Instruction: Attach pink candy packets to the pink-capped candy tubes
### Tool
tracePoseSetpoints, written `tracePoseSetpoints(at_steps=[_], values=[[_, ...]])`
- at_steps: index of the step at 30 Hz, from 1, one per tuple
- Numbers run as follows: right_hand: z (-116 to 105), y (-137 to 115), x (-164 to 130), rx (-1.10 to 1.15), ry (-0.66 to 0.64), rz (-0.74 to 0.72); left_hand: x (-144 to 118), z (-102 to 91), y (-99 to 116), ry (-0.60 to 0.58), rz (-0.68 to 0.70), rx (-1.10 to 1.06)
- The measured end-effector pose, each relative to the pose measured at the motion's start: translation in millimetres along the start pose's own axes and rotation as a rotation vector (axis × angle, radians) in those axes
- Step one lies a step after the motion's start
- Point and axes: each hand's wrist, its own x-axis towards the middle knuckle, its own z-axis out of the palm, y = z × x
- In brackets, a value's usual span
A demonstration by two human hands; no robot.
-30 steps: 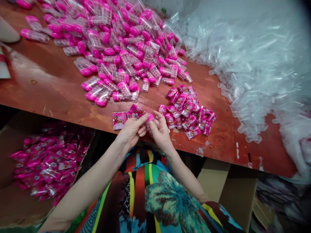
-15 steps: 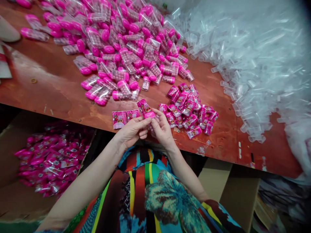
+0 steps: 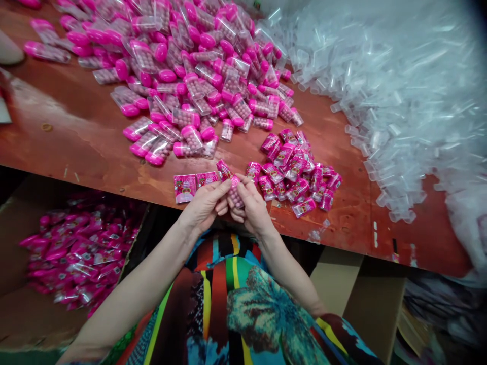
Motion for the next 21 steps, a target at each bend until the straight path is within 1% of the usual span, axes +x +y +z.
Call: tracePoseSetpoints(at_steps=[2, 4, 5, 8, 10, 11, 12, 14, 16, 18, 21], values=[[-1, -1, -4, 0.013, -0.016, 0.004, 0, 1.4, 3, 0.029, 0.029, 0.013], [-2, -1, -7, -0.032, 0.016, -0.036, 0, 3.8, 4, 0.062, 0.040, 0.008], [-3, -1, -7, -0.026, 0.022, -0.028, 0, 5.2, 4, 0.072, 0.034, 0.006], [-4, 0, -4, 0.121, -0.032, 0.080, 0, 8.1, 2, 0.082, 0.012, 0.022], [-4, 2, 0, 0.156, -0.066, 0.118, 0, 8.4, 0, 0.085, 0.011, 0.042], [-4, 4, 1, 0.108, -0.049, 0.096, 0, 8.1, -1, 0.085, 0.006, 0.051], [-4, 6, 1, 0.015, -0.011, 0.043, -1, 7.8, -1, 0.082, -0.004, 0.059], [-4, 12, 1, -0.255, 0.088, -0.108, -2, 7.7, -1, 0.084, -0.031, 0.067], [-6, 18, -2, -0.483, 0.144, -0.233, -2, 8.2, -2, 0.101, -0.047, 0.056], [-8, 22, -5, -0.560, 0.139, -0.276, -1, 8.9, -2, 0.127, -0.028, 0.011], [-12, 24, -9, -0.603, 0.111, -0.277, 2, 7.9, 0, 0.138, 0.016, -0.057]])
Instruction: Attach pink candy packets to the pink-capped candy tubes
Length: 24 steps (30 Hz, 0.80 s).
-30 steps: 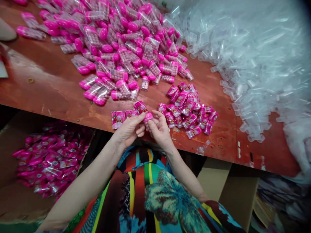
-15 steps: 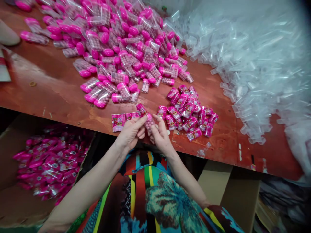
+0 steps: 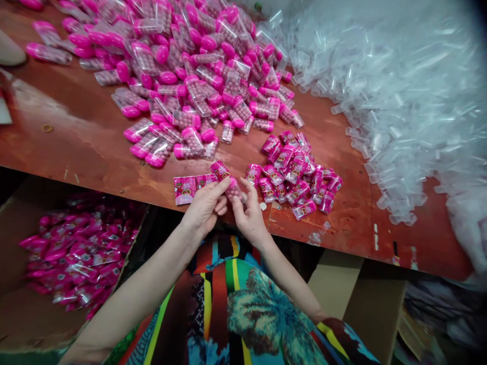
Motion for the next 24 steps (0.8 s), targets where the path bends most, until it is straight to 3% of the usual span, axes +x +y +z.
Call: tracePoseSetpoints(at_steps=[4, 6, 10, 12, 17, 20, 24], values=[[-6, -7, -2, -0.146, 0.023, -0.032, 5, -4.2, 4, -0.094, -0.067, -0.007], [-7, -13, -1, 0.010, 0.012, 0.029, 6, -6.4, 6, -0.136, -0.107, 0.009], [-8, -21, 3, 0.535, -0.143, 0.311, 5, -9.4, 6, -0.170, -0.111, 0.062], [-6, -19, 3, 0.585, -0.177, 0.345, 4, -9.7, 5, -0.176, -0.099, 0.079], [5, -9, 2, 0.218, 0.035, 0.100, -1, -4.8, -5, -0.024, -0.031, 0.130], [7, -14, 3, 0.359, -0.016, 0.230, -4, -0.4, -11, 0.062, 0.012, 0.103], [2, -22, 8, 0.654, -0.151, 0.402, -8, 1.1, -11, 0.013, 0.018, 0.091]])
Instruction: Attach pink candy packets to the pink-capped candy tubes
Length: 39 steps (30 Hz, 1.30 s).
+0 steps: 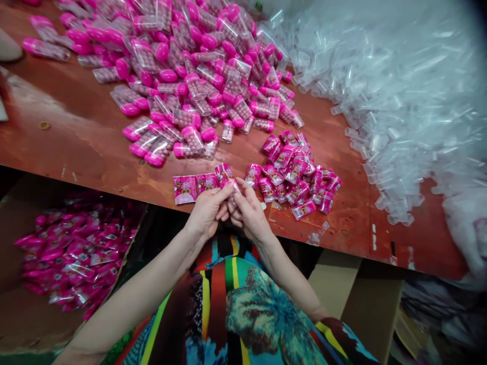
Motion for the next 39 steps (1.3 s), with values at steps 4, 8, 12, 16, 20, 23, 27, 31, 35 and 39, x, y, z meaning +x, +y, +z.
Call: tracePoseSetpoints(at_steps=[4, 8, 12, 16, 20, 23, 27, 31, 35, 39], values=[[-3, 4, 1, -0.069, 0.034, -0.085, 0, -3.3, 5, -0.033, -0.007, 0.039], [-4, 8, 0, -0.207, 0.100, -0.185, 3, -7.8, 11, -0.010, -0.013, -0.008], [-1, 0, -4, -0.003, 0.030, -0.018, 8, -11.2, 12, -0.038, -0.041, -0.040], [1, -4, -5, 0.140, -0.011, 0.037, 9, -14.8, 7, -0.071, -0.038, -0.051], [0, 5, -4, 0.026, 0.020, -0.011, 4, -15.5, 1, -0.085, -0.046, -0.066], [-1, 16, -5, -0.268, 0.147, -0.186, 0, -11.3, -2, -0.065, -0.041, -0.056], [-3, 17, -5, -0.319, 0.163, -0.218, -3, -4.7, -4, 0.017, -0.032, -0.054], [-3, 8, -7, -0.101, 0.086, -0.040, -8, -1.9, -9, -0.031, -0.070, -0.034], [-4, 3, -7, -0.246, 0.150, -0.155, -10, -1.9, -10, -0.127, -0.091, -0.036], [-8, 5, -5, -0.189, 0.059, -0.140, -6, -4.0, -4, -0.095, -0.065, -0.001]])
